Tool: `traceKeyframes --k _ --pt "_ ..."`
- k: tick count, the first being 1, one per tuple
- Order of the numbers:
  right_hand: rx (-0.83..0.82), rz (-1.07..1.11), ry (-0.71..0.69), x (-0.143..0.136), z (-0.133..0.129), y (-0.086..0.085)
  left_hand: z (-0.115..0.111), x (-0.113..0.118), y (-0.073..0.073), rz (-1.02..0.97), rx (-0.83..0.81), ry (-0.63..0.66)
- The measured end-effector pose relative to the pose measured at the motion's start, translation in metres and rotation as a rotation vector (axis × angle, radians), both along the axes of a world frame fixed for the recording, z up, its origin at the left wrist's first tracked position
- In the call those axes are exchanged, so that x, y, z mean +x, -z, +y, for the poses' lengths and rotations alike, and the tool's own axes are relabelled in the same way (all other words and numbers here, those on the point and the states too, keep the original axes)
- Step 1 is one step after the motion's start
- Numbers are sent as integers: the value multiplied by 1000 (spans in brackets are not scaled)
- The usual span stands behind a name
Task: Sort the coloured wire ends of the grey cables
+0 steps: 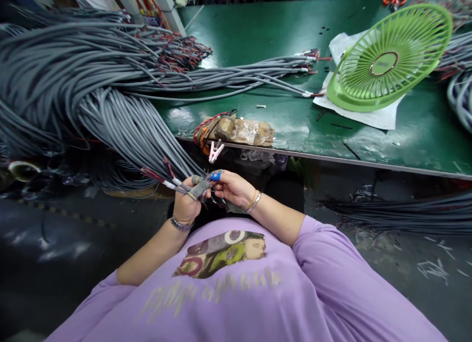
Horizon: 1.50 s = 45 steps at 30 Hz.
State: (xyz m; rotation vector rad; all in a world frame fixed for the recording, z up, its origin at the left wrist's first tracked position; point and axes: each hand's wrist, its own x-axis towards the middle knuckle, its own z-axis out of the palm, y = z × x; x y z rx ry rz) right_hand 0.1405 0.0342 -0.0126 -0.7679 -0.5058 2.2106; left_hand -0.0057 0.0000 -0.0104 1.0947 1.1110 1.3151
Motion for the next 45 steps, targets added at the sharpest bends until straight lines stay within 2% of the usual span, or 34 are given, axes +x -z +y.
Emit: traceKeyframes --k 6,12,16,19,25,34,40,45 --pt "100 -113 118 -5 -4 -9 0 -1 -5 54 -54 58" --pt "211 -84 89 -2 -4 -8 -1 3 -9 -65 -49 -61" --pt "127 10 89 8 5 -3 -1 5 -17 -146 -46 -102" --pt "81 -36 131 11 18 -2 1 7 -24 -180 -44 -105" --pt "207 -68 168 -1 38 -7 9 17 -29 -156 -49 -76" --pt "117 57 253 -7 40 -20 14 24 -30 -111 -57 -110" --pt "103 59 289 -10 41 -18 15 26 -28 -96 -67 -121" --pt "79 94 241 -9 37 -16 13 23 -24 -65 -64 -107"
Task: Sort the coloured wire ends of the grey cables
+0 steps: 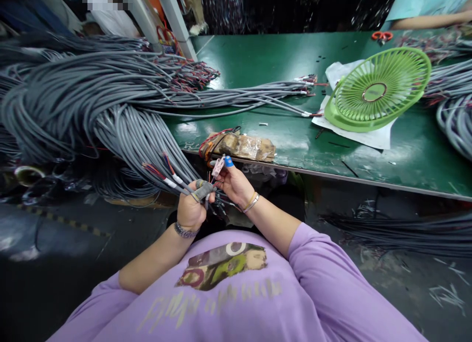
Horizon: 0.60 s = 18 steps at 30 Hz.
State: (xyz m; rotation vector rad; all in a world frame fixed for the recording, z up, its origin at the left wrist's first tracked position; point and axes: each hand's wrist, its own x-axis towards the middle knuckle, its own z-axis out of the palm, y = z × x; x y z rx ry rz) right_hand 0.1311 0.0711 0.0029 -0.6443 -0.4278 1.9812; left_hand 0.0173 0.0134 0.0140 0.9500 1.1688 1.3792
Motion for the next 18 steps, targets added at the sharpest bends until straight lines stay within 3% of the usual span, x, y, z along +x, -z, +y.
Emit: traceKeyframes --k 6,11,18 --pt "-18 -27 -159 17 -8 9 -9 -9 7 27 9 -7" --pt "163 -177 -330 39 -16 8 -17 -16 15 89 28 2" --pt "381 -386 -298 41 -23 -4 -22 -17 20 179 79 58"
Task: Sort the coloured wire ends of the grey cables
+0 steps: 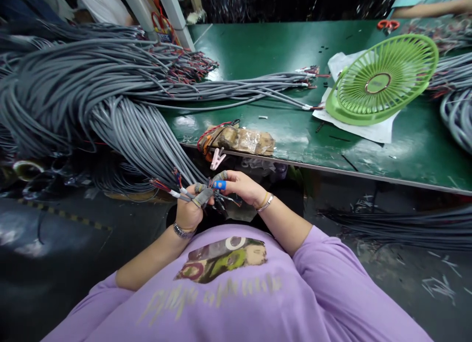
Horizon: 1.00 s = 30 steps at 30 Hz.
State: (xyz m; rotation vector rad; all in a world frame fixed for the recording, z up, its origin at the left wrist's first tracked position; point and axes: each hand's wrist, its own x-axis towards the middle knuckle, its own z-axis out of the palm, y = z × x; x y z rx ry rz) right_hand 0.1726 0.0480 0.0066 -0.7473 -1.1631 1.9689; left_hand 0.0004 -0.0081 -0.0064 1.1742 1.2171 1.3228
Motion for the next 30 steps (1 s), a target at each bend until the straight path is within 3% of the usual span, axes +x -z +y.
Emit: traceKeyframes --k 6,9,11,13,15,21,25,30 --pt "126 -63 91 -10 -9 -3 4 -4 -5 198 -17 145" --pt "411 -201 134 -12 -11 -1 9 -7 -8 277 -101 247" --pt "645 -294 183 -11 -11 1 11 -7 -11 269 -150 261" --pt "752 -338 212 -8 -11 3 11 -7 -13 223 -153 238" --pt "688 -341 240 -7 -11 5 10 -6 -14 154 -135 180" --pt "175 -114 170 -12 -17 15 11 -2 -12 -17 -153 79" --pt "83 -76 201 -16 -17 15 15 -9 -13 26 -148 199" --pt "52 -106 133 -17 -14 13 13 -18 -15 169 -142 408"
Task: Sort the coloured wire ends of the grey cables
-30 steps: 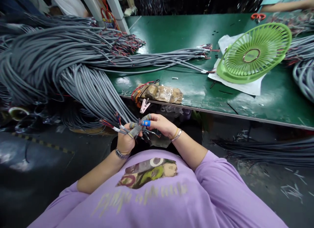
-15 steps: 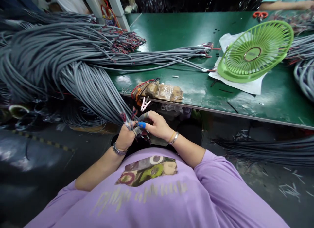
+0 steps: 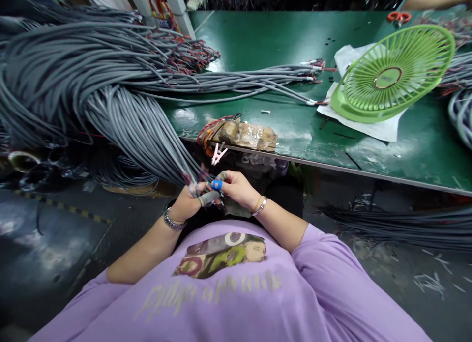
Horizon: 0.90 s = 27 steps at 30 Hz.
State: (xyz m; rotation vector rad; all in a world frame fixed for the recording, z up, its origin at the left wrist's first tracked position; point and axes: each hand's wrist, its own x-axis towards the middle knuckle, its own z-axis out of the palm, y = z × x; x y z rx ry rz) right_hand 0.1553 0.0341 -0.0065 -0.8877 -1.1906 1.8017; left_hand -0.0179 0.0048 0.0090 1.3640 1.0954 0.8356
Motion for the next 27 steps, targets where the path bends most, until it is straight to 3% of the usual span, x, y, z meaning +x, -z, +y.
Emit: traceKeyframes --k 3,8,12,19,27 --pt "5 -40 44 -3 1 -2 -3 1 6 14 40 -46" --pt "-81 25 126 -4 1 -6 -5 6 18 -151 34 -303" --pt "-102 69 160 -4 -1 -3 -5 11 20 -231 47 -431" --pt "-82 54 169 -5 -2 1 -6 18 16 -254 53 -539" --pt "-36 25 145 -2 -5 -3 -7 20 15 -248 64 -577"
